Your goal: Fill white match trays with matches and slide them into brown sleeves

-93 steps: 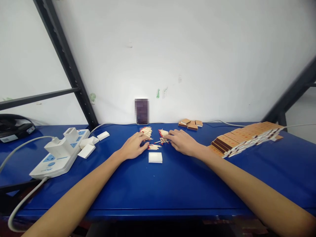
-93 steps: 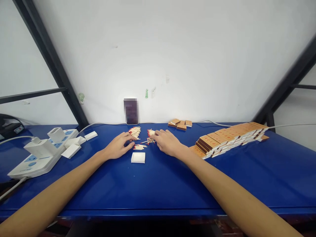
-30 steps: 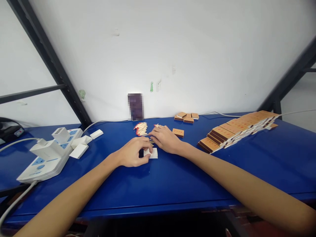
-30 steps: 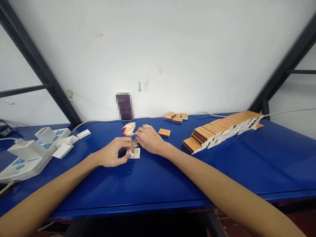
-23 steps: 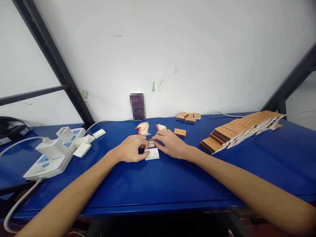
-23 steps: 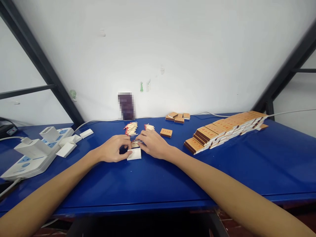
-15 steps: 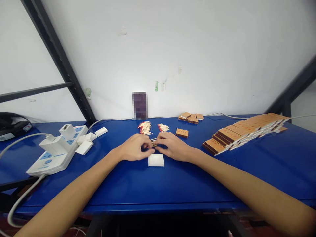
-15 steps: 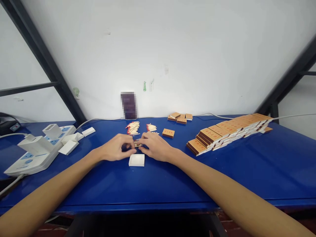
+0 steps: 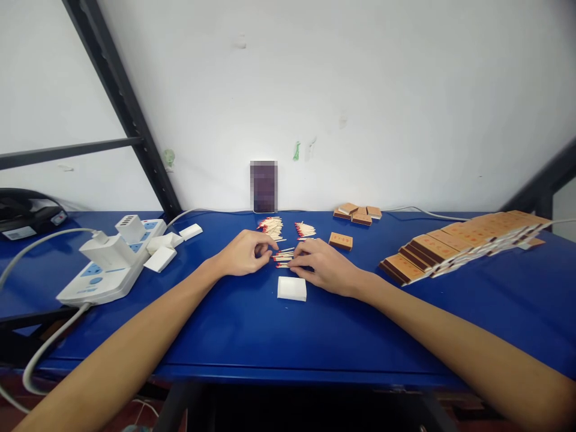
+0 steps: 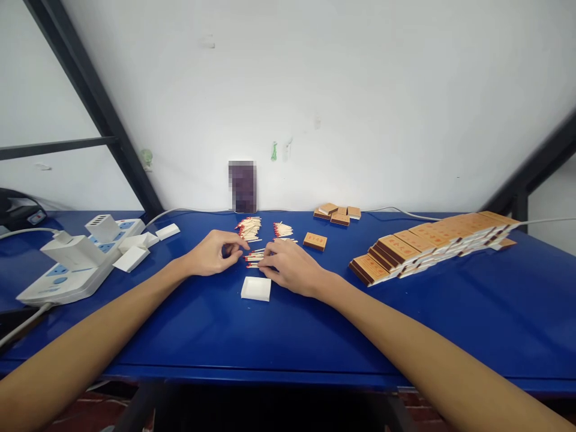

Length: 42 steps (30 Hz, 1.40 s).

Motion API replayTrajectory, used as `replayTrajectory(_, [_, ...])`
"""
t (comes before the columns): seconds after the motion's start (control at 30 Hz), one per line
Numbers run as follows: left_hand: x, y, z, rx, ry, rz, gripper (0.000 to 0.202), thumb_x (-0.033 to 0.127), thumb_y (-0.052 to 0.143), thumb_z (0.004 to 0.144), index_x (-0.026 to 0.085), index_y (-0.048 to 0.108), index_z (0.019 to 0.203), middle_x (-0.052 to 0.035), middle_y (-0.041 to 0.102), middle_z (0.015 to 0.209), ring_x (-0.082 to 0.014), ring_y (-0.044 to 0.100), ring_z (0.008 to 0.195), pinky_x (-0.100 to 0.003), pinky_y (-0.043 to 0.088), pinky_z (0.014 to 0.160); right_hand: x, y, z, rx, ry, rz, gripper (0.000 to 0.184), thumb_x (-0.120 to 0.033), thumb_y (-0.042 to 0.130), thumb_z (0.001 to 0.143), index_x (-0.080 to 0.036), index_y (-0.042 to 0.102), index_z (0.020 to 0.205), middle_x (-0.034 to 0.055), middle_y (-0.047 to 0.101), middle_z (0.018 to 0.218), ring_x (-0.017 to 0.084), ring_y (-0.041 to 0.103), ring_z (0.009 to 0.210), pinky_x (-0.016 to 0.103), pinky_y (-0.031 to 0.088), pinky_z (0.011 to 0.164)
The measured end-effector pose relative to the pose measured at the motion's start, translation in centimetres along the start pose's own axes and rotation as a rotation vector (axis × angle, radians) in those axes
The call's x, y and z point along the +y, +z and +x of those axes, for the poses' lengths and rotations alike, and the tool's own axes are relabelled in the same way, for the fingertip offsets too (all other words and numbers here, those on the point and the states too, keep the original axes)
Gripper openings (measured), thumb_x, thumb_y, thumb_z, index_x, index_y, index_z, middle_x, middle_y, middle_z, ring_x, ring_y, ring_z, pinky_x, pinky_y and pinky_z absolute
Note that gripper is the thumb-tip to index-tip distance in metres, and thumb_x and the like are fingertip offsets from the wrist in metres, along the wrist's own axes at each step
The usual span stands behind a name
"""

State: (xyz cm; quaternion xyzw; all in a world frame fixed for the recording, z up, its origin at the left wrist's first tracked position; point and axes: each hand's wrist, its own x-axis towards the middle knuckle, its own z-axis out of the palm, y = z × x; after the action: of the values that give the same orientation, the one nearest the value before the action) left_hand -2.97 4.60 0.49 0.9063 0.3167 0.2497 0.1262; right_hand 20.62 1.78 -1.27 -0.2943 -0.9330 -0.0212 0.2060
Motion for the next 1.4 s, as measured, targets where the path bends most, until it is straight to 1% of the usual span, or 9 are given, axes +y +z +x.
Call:
replayTrajectory(0.23, [0.1, 0.1, 0.3, -0.048, -0.007, 0.157, 0.018, 0.018, 0.049, 0.082, 0.017, 0.067, 0.085, 0.0026, 0.055, 0.059, -0.0096, 0.045, 0.053, -0.023, 0.035, 0.056, -0.1, -0.5, -0.3, -0.012, -0.005, 0.066, 0.023, -0.029, 0.051, 0.093, -0.022, 0.074, 0.097, 0.0068, 0.064, 0.090, 0.018, 0.055, 0.087, 0.033, 0.043, 0.078])
replayTrajectory(0.43, [0.4, 0.0, 0.3, -0.074, -0.003, 0.197, 0.018, 0.019, 0.049, 0.083, 0.017, 0.067, 0.087, 0.0025, 0.055, 0.061, -0.0096, 0.046, 0.054, -0.022, 0.034, 0.057, 0.5, 0.2, 0.1, 0.019, 0.091, 0.074, 0.024, -0.029, 0.050, 0.094, -0.021, 0.072, 0.101, 0.0071, 0.062, 0.090, 0.018, 0.055, 0.086, 0.031, 0.044, 0.076])
replayTrajectory(0.67, [0.5, 0.1, 0.4, -0.098, -0.031, 0.227, 0.019, 0.021, 0.048, 0.085, 0.018, 0.066, 0.086, 0.0022, 0.057, 0.062, -0.0104, 0.047, 0.055, -0.023, 0.032, 0.057, 0.5, 0.4, 0.9, 0.016, 0.110, 0.059, 0.022, -0.027, 0.051, 0.094, -0.020, 0.072, 0.097, 0.0066, 0.062, 0.090, 0.017, 0.055, 0.084, 0.030, 0.043, 0.076])
replayTrajectory(0.8, [0.8, 0.0, 0.6, -0.042, -0.145, 0.267, 0.025, 0.030, 0.043, 0.090, 0.019, 0.064, 0.083, 0.0010, 0.059, 0.063, -0.0126, 0.050, 0.057, -0.024, 0.030, 0.057, 0.3, 0.1, 1.2, 0.007, 0.101, 0.041, 0.021, -0.026, 0.051, 0.093, -0.018, 0.071, 0.093, 0.0072, 0.061, 0.090, 0.017, 0.055, 0.084, 0.030, 0.041, 0.074])
replayTrajectory(0.9, [0.9, 0.1, 0.7, -0.006, -0.282, 0.319, 0.042, 0.044, 0.031, 0.095, 0.019, 0.062, 0.085, -0.0022, 0.062, 0.068, -0.0168, 0.055, 0.062, -0.026, 0.029, 0.057, 0.1, 0.0, 1.2, -0.009, 0.091, 0.026, 0.022, -0.025, 0.051, 0.093, -0.017, 0.071, 0.091, 0.0071, 0.061, 0.089, 0.017, 0.055, 0.082, 0.030, 0.041, 0.073])
replayTrajectory(1.07, [1.6, 0.4, 0.6, -0.056, -0.450, 0.371, 0.060, 0.047, 0.007, 0.097, 0.021, 0.060, 0.087, -0.0051, 0.065, 0.078, -0.0236, 0.059, 0.074, -0.030, 0.033, 0.064, 0.1, -0.2, 1.2, -0.001, 0.089, 0.043, 0.021, -0.024, 0.051, 0.093, -0.017, 0.071, 0.093, 0.0071, 0.061, 0.092, 0.016, 0.055, 0.080, 0.030, 0.041, 0.072])
replayTrajectory(1.17, [2.3, 0.6, 0.6, -0.090, -0.478, 0.416, 0.055, 0.038, 0.007, 0.096, 0.022, 0.059, 0.087, -0.0056, 0.065, 0.079, -0.0246, 0.058, 0.076, -0.031, 0.033, 0.065, 0.2, -0.2, 1.2, -0.004, 0.093, 0.056, 0.020, -0.024, 0.051, 0.093, -0.018, 0.071, 0.093, 0.0066, 0.060, 0.092, 0.016, 0.054, 0.080, 0.029, 0.041, 0.073])
replayTrajectory(1.27, [2.8, 0.5, 0.6, -0.116, -0.470, 0.430, 0.044, 0.030, 0.016, 0.093, 0.022, 0.059, 0.089, -0.0050, 0.062, 0.075, -0.0237, 0.056, 0.072, -0.031, 0.031, 0.063, 0.2, 0.0, 1.3, -0.013, 0.119, 0.073, 0.020, -0.024, 0.051, 0.093, -0.018, 0.070, 0.094, 0.0062, 0.060, 0.089, 0.016, 0.055, 0.080, 0.029, 0.040, 0.072])
replayTrajectory(1.4, [2.8, 0.2, 0.8, -0.060, -0.425, 0.341, 0.026, 0.028, 0.032, 0.085, 0.021, 0.056, 0.080, -0.0020, 0.056, 0.064, -0.0200, 0.052, 0.064, -0.029, 0.028, 0.060, 0.0, 0.1, 1.4, -0.009, 0.151, 0.099, 0.018, -0.023, 0.050, 0.093, -0.017, 0.068, 0.091, 0.0060, 0.060, 0.089, 0.016, 0.055, 0.081, 0.028, 0.039, 0.070])
